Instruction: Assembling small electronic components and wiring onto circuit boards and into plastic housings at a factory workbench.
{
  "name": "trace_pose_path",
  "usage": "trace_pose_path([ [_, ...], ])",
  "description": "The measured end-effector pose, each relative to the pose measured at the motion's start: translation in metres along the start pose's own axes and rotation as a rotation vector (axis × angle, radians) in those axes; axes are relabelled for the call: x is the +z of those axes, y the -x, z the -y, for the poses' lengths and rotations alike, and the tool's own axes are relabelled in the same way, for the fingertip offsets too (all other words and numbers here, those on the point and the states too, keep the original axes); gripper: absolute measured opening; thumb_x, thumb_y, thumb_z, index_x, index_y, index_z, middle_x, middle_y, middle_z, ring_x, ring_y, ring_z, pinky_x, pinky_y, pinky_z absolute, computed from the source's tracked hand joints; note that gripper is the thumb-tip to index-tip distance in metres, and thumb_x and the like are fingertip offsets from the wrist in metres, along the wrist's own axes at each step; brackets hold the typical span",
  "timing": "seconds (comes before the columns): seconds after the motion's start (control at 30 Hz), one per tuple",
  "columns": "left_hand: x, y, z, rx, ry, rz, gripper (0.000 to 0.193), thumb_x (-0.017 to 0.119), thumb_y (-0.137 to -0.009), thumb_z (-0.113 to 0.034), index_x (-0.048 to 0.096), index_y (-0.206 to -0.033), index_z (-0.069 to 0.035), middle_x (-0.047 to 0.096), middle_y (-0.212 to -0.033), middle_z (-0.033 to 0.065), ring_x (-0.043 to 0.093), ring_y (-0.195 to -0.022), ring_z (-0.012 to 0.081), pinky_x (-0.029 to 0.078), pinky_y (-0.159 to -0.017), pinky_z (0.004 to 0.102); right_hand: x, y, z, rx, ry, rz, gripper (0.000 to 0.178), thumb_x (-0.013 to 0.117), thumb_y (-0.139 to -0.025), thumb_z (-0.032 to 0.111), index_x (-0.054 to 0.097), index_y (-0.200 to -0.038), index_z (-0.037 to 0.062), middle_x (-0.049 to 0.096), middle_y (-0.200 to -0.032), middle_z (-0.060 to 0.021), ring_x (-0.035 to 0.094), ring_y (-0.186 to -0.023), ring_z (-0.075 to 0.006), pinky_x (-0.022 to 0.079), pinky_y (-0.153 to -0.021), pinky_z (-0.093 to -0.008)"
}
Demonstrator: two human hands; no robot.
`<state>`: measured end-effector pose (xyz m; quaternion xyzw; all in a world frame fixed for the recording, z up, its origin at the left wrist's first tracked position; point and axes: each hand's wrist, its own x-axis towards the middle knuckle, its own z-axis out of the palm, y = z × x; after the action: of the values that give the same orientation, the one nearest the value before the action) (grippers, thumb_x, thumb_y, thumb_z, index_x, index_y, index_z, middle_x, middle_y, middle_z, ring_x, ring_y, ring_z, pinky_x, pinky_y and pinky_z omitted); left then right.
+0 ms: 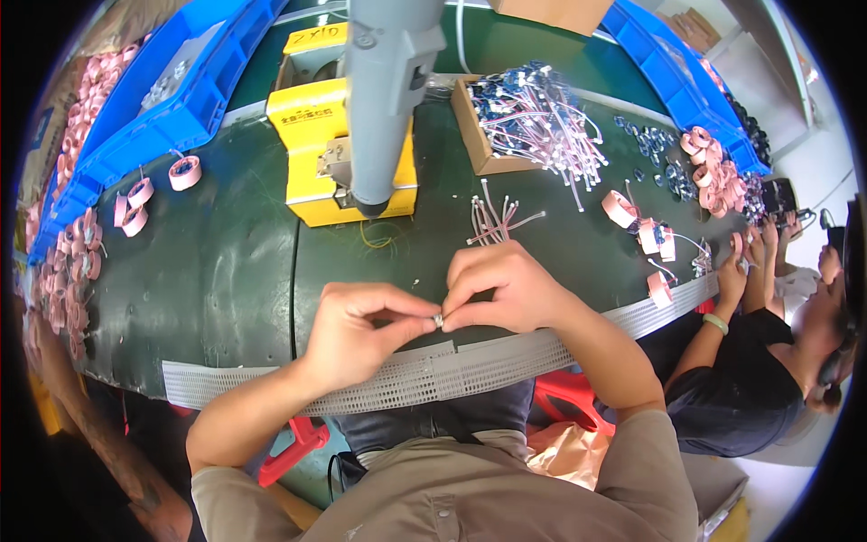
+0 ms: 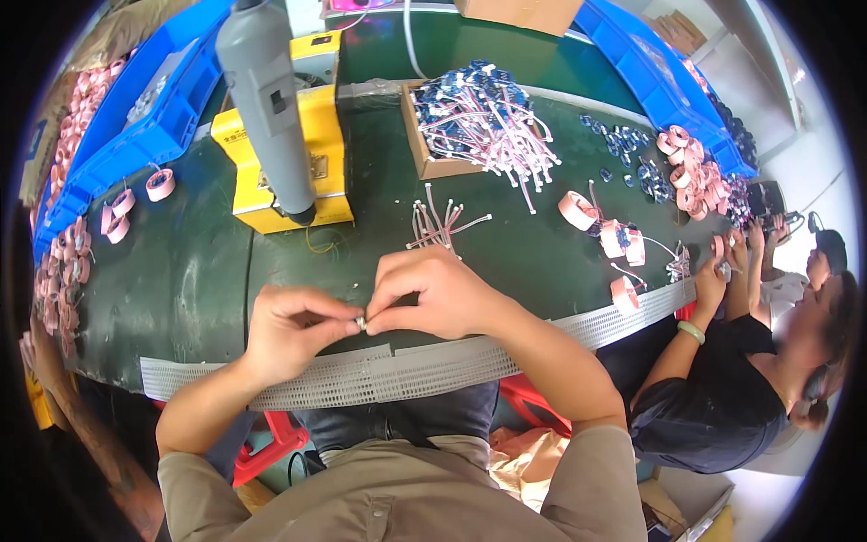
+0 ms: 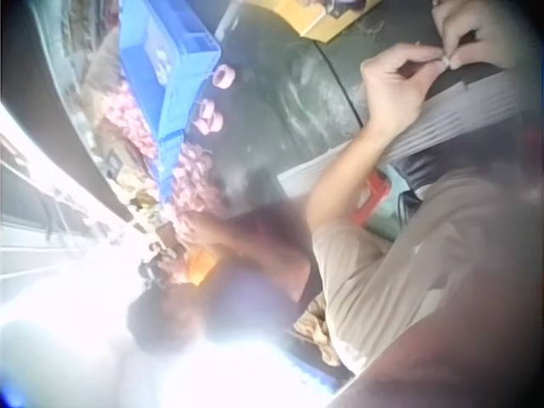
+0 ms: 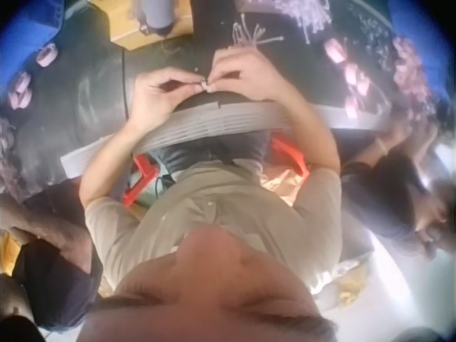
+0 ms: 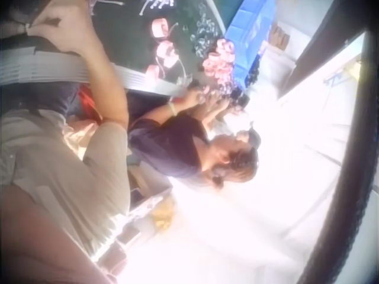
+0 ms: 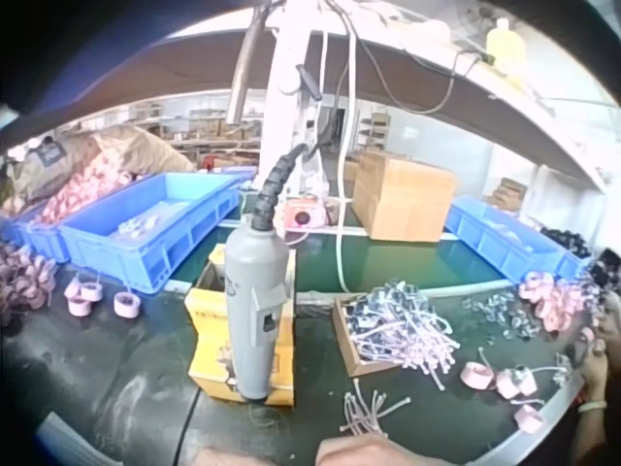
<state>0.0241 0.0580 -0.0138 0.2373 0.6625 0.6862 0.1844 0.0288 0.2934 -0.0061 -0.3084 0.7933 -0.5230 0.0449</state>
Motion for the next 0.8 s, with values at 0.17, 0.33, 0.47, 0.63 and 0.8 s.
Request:
trace_pose_path([
  [0.17, 0.005, 0.007, -0.001, 0.147, -0.153, -0.029, 0.013, 0.077, -0.079, 0.006, 0.077, -0.09, -0.001, 0.076, -0.086, 0.0114, 0.073, -0.074, 0.0175, 0.055, -0.066, 0.0261, 0.003, 0.0, -0.009, -0.085, -0.187, 0.036, 0.017, 0.087, -0.07, 0.008, 0.073, -0.078, 0.004, 0.07, -0.078, -0.0062, 0.068, -0.082, -0.0241, 0.054, -0.069, -0.0343],
  [0.33, 0.005, 0.009, 0.002, 0.22, -0.188, -0.004, 0.012, 0.075, -0.08, 0.007, 0.076, -0.089, 0.0, 0.076, -0.086, 0.0121, 0.073, -0.075, 0.0166, 0.056, -0.066, 0.0266, 0.006, -0.003, -0.012, -0.203, -0.164, 0.025, 0.017, 0.087, -0.07, 0.008, 0.072, -0.077, 0.0048, 0.069, -0.078, -0.0044, 0.066, -0.087, -0.025, 0.054, -0.073, -0.0354],
  [0.47, 0.008, 0.009, 0.003, 0.23, -0.123, -0.036, 0.011, 0.075, -0.081, 0.008, 0.076, -0.089, 0.0, 0.076, -0.088, 0.0126, 0.073, -0.077, 0.0166, 0.058, -0.07, 0.0268, 0.006, -0.003, -0.014, -0.243, -0.146, -0.005, 0.016, 0.087, -0.071, 0.009, 0.073, -0.078, 0.0056, 0.069, -0.079, -0.0036, 0.064, -0.088, -0.0247, 0.053, -0.075, -0.0356],
  [0.63, 0.006, -0.001, 0.005, 0.136, -0.085, -0.085, 0.025, 0.073, -0.083, 0.008, 0.073, -0.107, 0.001, 0.073, -0.106, 0.0155, 0.072, -0.093, 0.0178, 0.059, -0.08, 0.0277, -0.01, -0.006, -0.001, -0.158, -0.003, -0.086, 0.015, 0.087, -0.071, 0.008, 0.075, -0.079, 0.0061, 0.07, -0.079, -0.0037, 0.065, -0.083, -0.0227, 0.053, -0.074, -0.0347],
  [0.8, 0.003, -0.007, 0.004, 0.233, -0.333, -0.122, 0.036, 0.077, -0.081, -0.003, 0.068, -0.116, -0.001, 0.071, -0.113, 0.0158, 0.069, -0.106, 0.0297, 0.053, -0.093, 0.0366, -0.098, -0.024, 0.027, -0.114, 0.864, -0.487, 0.007, 0.074, -0.084, 0.013, 0.075, -0.085, 0.0067, 0.07, -0.082, -0.0096, 0.066, -0.081, -0.0283, 0.051, -0.076, -0.04],
])
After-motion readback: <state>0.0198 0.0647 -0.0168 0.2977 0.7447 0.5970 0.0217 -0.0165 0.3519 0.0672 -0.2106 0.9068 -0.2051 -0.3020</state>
